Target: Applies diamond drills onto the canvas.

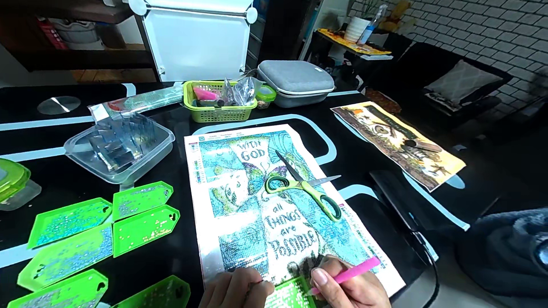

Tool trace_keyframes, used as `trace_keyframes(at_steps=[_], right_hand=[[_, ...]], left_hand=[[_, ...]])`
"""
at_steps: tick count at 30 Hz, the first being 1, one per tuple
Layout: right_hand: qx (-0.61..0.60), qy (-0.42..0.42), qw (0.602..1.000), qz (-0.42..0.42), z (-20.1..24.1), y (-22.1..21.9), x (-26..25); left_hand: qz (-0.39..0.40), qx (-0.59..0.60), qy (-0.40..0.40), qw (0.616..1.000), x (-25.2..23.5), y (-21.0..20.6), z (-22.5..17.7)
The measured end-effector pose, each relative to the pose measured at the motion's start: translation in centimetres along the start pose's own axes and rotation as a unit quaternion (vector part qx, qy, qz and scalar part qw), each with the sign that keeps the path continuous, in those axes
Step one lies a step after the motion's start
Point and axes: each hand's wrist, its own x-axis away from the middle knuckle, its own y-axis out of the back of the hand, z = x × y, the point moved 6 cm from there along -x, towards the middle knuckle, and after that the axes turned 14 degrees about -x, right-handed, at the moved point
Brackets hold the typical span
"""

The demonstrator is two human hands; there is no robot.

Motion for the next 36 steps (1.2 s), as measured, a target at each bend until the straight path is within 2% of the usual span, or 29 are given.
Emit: trace_keyframes(at_steps=[5, 16, 22, 36], right_hand=[[0.015, 0.000, 1.000, 0.002, 0.0, 0.0, -0.1], [-0.067, -0.036, 0.997, -0.023, -0.2, 0.2, -1.5], [-0.053, 0.022, 0.998, -0.021, -1.7, -0.4, -3.3], [-0.031, 0.032, 0.999, 0.004, -2.0, -0.8, -3.3]], left_hand=[[0.005, 0.000, 0.000, 1.000, 0.0, 0.0, 0.0], [0.000, 0.001, 0.002, 1.000, -0.1, 0.1, 0.0], [0.005, -0.005, 0.001, 1.000, -0.2, 0.1, 0.0], [0.003, -0.006, 0.000, 1.000, -0.1, 0.0, 0.0]])
